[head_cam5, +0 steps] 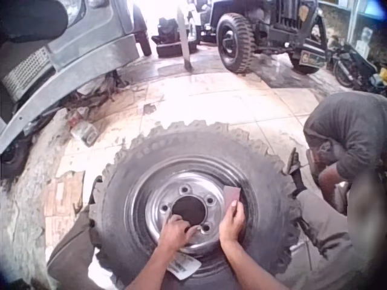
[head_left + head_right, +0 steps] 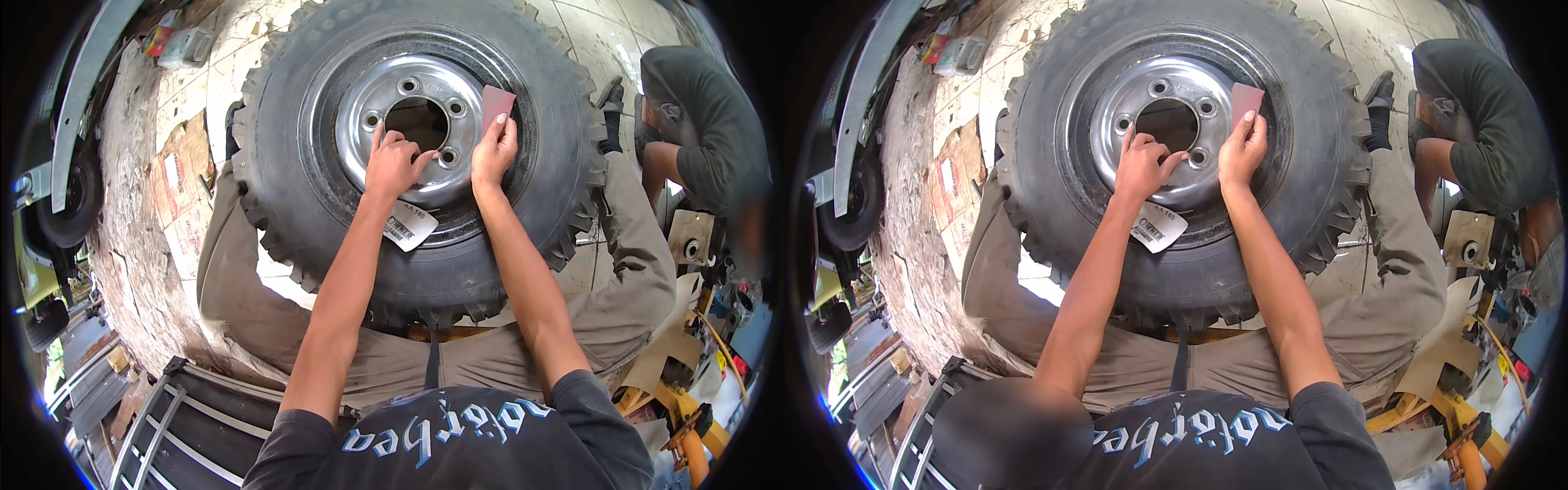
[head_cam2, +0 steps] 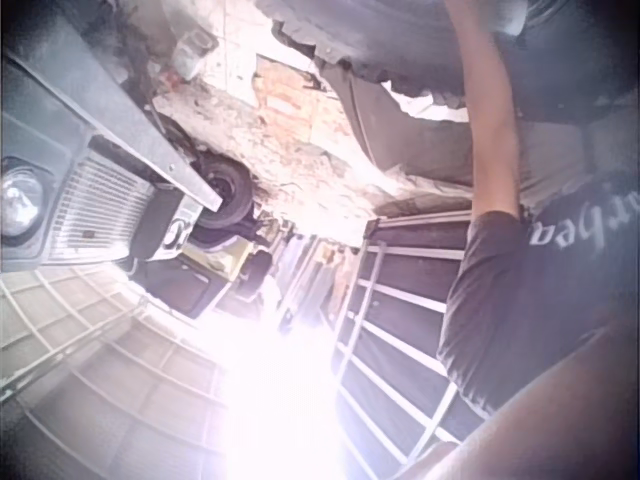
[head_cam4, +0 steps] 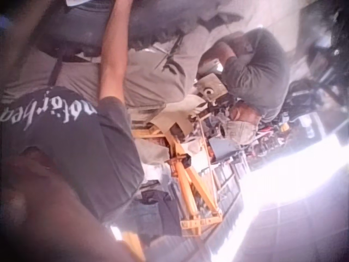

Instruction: The person scrubs the center hub and inner rim of a large vehicle tire using a small abrasive pad. They repeatedly rub the metal surface in circular motions to remove dirt or oxidation.

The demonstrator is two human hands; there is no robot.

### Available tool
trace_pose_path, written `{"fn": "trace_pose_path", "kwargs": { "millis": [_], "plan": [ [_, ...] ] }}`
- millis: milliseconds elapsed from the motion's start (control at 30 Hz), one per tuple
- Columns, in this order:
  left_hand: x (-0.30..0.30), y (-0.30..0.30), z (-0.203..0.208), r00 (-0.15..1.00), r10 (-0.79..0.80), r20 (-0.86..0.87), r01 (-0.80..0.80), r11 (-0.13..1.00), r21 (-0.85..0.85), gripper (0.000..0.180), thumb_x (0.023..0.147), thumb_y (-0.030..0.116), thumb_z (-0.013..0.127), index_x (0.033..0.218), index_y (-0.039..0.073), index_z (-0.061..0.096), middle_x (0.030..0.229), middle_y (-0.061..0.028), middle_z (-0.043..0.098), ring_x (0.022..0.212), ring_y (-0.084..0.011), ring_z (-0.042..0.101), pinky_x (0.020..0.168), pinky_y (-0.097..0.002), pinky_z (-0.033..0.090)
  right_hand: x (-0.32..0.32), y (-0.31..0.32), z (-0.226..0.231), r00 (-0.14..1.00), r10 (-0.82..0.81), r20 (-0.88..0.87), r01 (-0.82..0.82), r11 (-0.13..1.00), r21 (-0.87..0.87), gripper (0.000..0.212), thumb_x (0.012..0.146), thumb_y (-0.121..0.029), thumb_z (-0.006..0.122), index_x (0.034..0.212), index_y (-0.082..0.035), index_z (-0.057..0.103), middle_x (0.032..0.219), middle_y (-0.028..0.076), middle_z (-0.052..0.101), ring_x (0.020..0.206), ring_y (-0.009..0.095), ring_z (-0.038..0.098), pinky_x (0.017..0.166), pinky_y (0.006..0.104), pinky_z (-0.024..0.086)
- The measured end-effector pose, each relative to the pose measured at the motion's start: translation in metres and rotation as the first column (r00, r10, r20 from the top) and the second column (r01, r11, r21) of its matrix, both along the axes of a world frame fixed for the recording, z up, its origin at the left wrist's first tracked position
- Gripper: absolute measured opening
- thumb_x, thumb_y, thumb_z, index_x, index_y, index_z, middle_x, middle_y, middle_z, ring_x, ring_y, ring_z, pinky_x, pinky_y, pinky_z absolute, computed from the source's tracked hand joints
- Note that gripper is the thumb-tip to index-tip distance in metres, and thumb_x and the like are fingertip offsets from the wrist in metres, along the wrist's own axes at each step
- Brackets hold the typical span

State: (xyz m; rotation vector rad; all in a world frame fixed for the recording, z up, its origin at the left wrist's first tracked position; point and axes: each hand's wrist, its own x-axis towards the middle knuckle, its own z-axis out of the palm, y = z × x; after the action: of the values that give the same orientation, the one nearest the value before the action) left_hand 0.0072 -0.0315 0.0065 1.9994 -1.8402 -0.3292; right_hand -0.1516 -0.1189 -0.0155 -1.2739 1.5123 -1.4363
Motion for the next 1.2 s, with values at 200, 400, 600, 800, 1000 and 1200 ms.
{"fn": "trace_pose_path", "kwargs": {
  "millis": [200, 400, 600, 800, 1000, 1200],
  "plan": [
    [0.013, -0.007, -0.010, 1.000, 0.015, 0.026, -0.014, 0.999, -0.049, 0.046, 0.087, 0.049, 0.073, 0.075, 0.005, 0.077, 0.073, -0.0098, 0.070, 0.096, -0.0263, 0.064, 0.118, -0.0504, 0.031, 0.016, -0.018, -0.013, 0.994, -0.061, -0.089, 0.062, 0.998, 0.010, 0.043, 0.107, -0.035, 0.047, 0.100, 0.004, 0.061, 0.089, 0.023, 0.067, 0.083, 0.040, 0.064, 0.075, 0.0471, 0.047],
    [0.003, -0.011, -0.005, 1.000, 0.002, 0.028, -0.002, 1.000, 0.018, 0.049, 0.089, 0.052, 0.070, 0.078, 0.005, 0.078, 0.076, -0.0125, 0.071, 0.099, -0.0268, 0.064, 0.121, -0.0480, 0.028, -0.011, -0.032, -0.022, 0.997, -0.060, -0.052, 0.060, 0.998, -0.011, 0.041, 0.106, -0.032, 0.048, 0.110, 0.006, 0.063, 0.100, 0.024, 0.070, 0.092, 0.042, 0.066, 0.084, 0.0464, 0.050],
    [0.006, -0.009, -0.003, 1.000, 0.021, -0.004, -0.021, 1.000, 0.020, 0.045, 0.088, 0.049, 0.072, 0.078, 0.006, 0.077, 0.078, -0.0115, 0.071, 0.101, -0.0269, 0.064, 0.121, -0.0469, 0.029, -0.011, -0.008, 0.022, 0.982, -0.046, -0.182, 0.032, 0.996, -0.081, 0.044, 0.106, -0.016, 0.041, 0.143, 0.007, 0.047, 0.141, 0.029, 0.055, 0.133, 0.041, 0.053, 0.112, 0.0439, 0.041],
    [0.023, 0.000, -0.006, 0.997, -0.042, -0.064, 0.035, 0.993, -0.112, 0.033, 0.088, 0.035, 0.074, 0.106, 0.007, 0.071, 0.117, -0.0134, 0.067, 0.121, -0.0324, 0.057, 0.118, -0.0532, 0.029, 0.033, 0.087, 0.001, 0.934, 0.111, -0.338, -0.098, 0.994, 0.055, 0.067, 0.092, 0.001, 0.045, 0.154, 0.011, 0.019, 0.159, 0.036, 0.021, 0.151, 0.049, 0.017, 0.126, 0.0538, 0.012],
    [0.066, 0.052, -0.013, 0.971, 0.186, 0.153, -0.181, 0.982, -0.047, 0.065, 0.095, 0.040, 0.066, 0.149, 0.011, 0.045, 0.162, -0.0204, 0.029, 0.149, -0.0426, 0.029, 0.118, -0.0598, 0.026, 0.046, 0.113, 0.004, 0.931, 0.039, -0.364, -0.026, 0.999, 0.041, 0.067, 0.102, -0.018, 0.046, 0.152, 0.016, 0.016, 0.158, 0.039, 0.019, 0.149, 0.051, 0.019, 0.124, 0.0553, 0.014],
    [0.058, 0.054, -0.023, 0.978, 0.208, 0.029, -0.209, 0.978, 0.027, 0.080, 0.094, 0.048, 0.066, 0.156, 0.009, 0.034, 0.166, -0.0271, 0.013, 0.148, -0.0517, 0.022, 0.119, -0.0564, 0.027, 0.031, 0.111, 0.001, 0.935, 0.035, -0.354, -0.041, 0.999, -0.008, 0.080, 0.100, -0.030, 0.056, 0.149, 0.020, 0.017, 0.154, 0.044, 0.019, 0.147, 0.055, 0.021, 0.123, 0.0551, 0.018]
  ]
}}
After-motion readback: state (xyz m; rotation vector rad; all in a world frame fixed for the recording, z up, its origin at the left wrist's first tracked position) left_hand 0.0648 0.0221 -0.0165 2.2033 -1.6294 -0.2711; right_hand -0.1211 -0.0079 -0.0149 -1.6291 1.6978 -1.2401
